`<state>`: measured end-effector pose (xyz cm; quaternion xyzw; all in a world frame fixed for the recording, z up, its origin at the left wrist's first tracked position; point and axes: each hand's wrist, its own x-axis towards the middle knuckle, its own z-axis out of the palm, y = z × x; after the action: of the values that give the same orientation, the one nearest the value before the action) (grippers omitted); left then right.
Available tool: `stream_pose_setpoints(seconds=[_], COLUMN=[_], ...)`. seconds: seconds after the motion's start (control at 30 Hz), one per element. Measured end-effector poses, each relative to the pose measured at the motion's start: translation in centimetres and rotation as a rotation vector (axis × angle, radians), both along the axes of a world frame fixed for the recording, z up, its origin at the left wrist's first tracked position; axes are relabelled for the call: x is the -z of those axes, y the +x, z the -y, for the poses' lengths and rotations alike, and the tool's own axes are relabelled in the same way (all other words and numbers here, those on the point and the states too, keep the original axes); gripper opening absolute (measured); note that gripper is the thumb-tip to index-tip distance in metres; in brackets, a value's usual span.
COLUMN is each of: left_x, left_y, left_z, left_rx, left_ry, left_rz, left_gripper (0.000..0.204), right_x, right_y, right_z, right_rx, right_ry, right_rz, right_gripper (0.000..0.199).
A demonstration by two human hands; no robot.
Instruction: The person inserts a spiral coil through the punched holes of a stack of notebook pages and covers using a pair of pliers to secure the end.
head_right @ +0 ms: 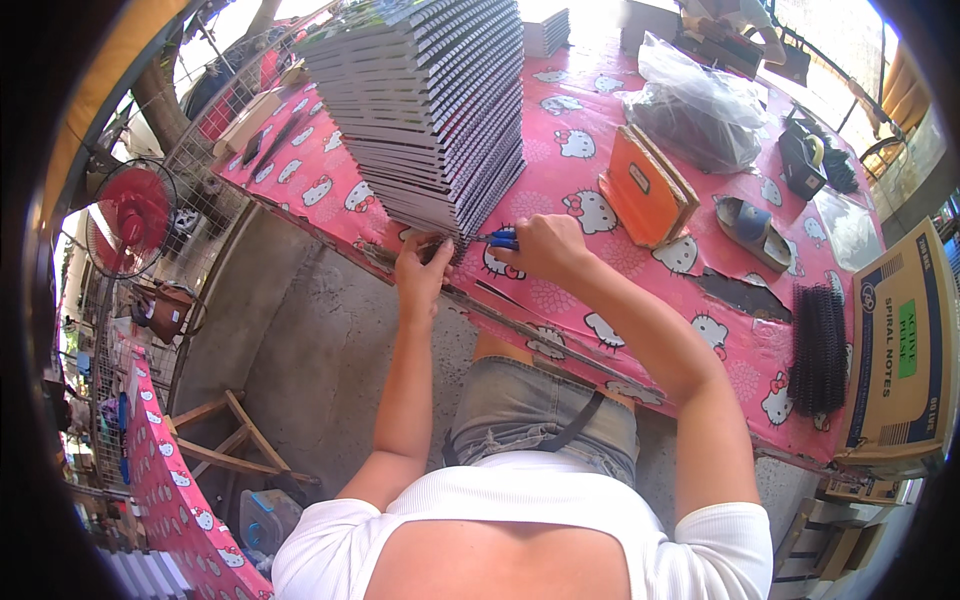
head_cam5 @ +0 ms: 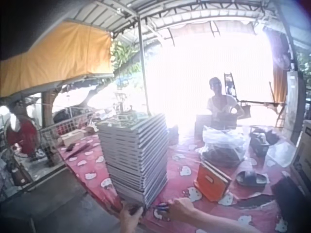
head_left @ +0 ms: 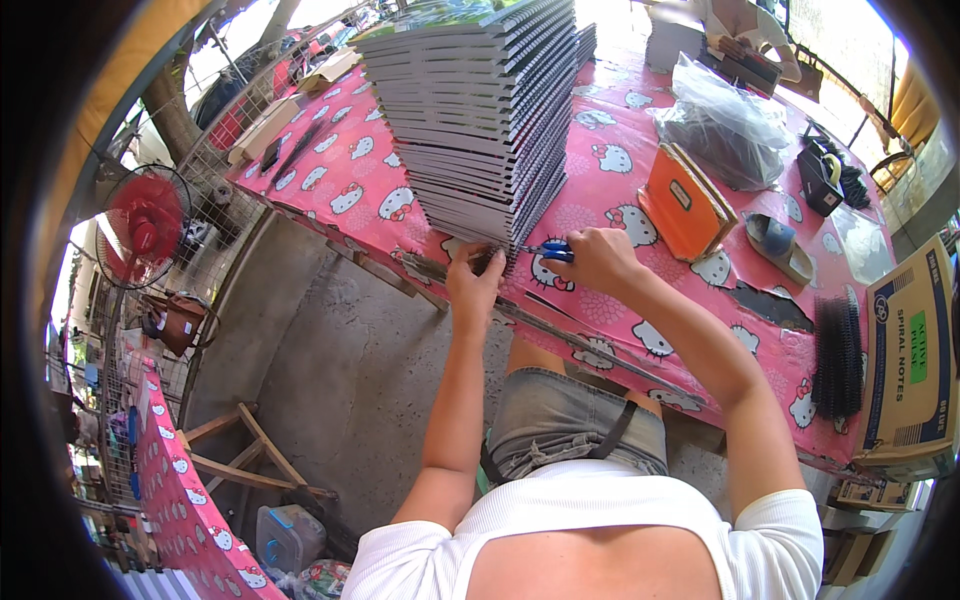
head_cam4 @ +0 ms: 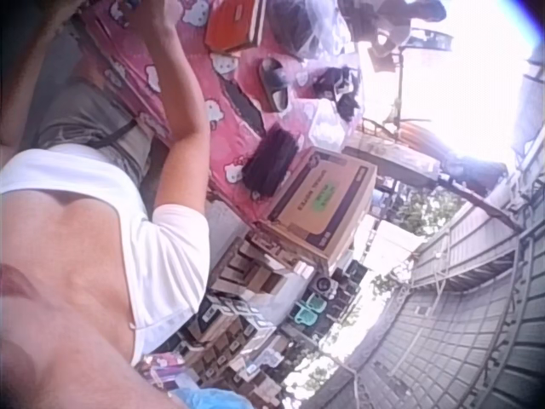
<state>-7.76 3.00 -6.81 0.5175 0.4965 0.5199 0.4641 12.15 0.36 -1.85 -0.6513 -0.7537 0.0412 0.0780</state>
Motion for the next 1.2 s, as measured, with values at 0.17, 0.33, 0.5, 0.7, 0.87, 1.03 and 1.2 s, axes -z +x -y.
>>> stream_pose_setpoints(seconds=[0.17, 0.33, 0.5, 0.7, 0.87, 1.03, 1.2], left_x=[-0.5, -0.4, 0.9, 1.2, 0.1, -2.7, -2.9], left_y=[0.0, 0.7, -0.2, -1.0, -0.2, 1.3, 2.1], left_z=[0.4, 0.6, -0.5, -0.3, 1.1, 2.6, 2.7], left_rx=[0.043, 0.035, 0.004, 0.001, 0.012, 0.155, 0.241], left_ry=[-0.132, -0.042, -0.008, -0.068, -0.020, -0.087, -0.105], left_rz=[0.085, 0.039, -0.009, -0.037, -0.033, 0.028, 0.111], left_gripper=[0.040, 0.045, 0.038, 0.035, 0.030, 0.026, 0.025], right_x=[2.3, 2.2, 0.3, -2.7, -10.3, -19.3, -21.9], right_y=[0.6, 0.1, -1.1, 5.0, 15.0, 22.4, 21.0], right_z=[-0.4, -0.8, -0.1, 1.1, 0.6, 0.9, 1.5], right_rx=[-0.149, -0.099, 0.003, 0.191, 0.453, 0.518, 0.436], right_ry=[0.536, 0.349, 0.047, 0.253, 0.455, 0.802, 0.756], right_rz=[0.081, 0.047, 0.003, -0.032, -0.057, 0.087, 0.023], right_gripper=[0.059, 0.059, 0.055, 0.069, 0.093, 0.107, 0.103])
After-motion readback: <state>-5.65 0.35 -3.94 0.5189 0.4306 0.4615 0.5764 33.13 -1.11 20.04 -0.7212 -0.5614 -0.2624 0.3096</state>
